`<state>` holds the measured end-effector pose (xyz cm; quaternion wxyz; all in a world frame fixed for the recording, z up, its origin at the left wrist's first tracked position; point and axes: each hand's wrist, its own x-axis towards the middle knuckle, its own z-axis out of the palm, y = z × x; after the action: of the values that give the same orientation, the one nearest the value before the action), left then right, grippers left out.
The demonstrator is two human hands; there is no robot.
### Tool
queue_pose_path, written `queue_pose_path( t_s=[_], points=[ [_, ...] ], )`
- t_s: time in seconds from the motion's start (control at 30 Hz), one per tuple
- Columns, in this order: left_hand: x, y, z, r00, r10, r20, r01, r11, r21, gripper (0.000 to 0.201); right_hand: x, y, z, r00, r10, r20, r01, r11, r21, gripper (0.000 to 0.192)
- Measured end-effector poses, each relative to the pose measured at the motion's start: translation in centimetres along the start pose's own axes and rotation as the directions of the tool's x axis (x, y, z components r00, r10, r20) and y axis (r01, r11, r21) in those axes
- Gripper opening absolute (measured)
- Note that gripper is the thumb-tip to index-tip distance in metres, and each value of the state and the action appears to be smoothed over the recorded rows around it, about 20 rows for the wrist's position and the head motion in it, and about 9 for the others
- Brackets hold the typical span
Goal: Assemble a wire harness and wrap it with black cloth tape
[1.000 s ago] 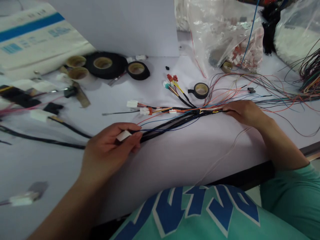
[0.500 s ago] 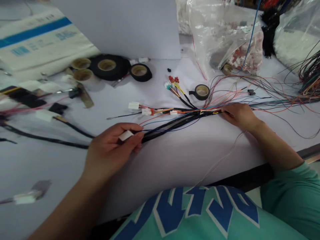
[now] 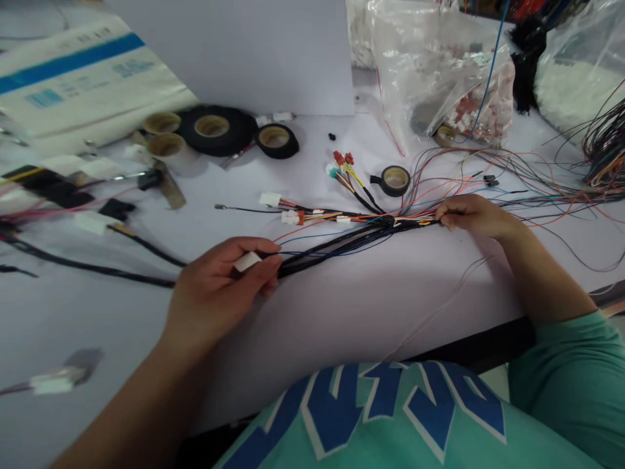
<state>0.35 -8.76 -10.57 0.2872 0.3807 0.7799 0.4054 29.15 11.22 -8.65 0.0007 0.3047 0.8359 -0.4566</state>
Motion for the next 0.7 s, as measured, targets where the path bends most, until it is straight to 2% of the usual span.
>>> queue_pose_path(
  t_s=[0.2,0.37,0.53,0.6,0.7],
  points=[
    [-0.2,0.6,0.0,1.000,-0.024,-0.009,0.024,1.000,0.007,0.016,-0.2,0.4,-0.1,0.998,-0.030,0.056,0.022,0.992,0.127,0.009],
    [-0.1,0.3,0.1,0.999,-0.038,-0.005,0.038,0.999,0.005,0.015,-0.3,0.5,-0.5,0.995,0.000,0.104,-0.009,0.996,0.087,0.016],
    [-0.1,0.2,0.0,0.999,-0.037,0.014,0.037,0.999,0.010,0.016,-0.6,-0.7,-0.2,0.998,-0.055,0.042,0.060,0.989,-0.135,0.013],
    [-0.1,0.2,-0.1,0.999,-0.031,0.018,0.030,0.999,0.010,0.016,-0.8,-1.0,0.3,0.993,-0.115,-0.014,0.106,0.953,-0.285,0.009],
    [-0.1,0.4,0.0,0.999,-0.022,0.028,0.022,1.000,-0.006,0.016,-1.1,-1.1,1.0,0.972,-0.207,-0.113,0.124,0.855,-0.504,0.014]
  ],
)
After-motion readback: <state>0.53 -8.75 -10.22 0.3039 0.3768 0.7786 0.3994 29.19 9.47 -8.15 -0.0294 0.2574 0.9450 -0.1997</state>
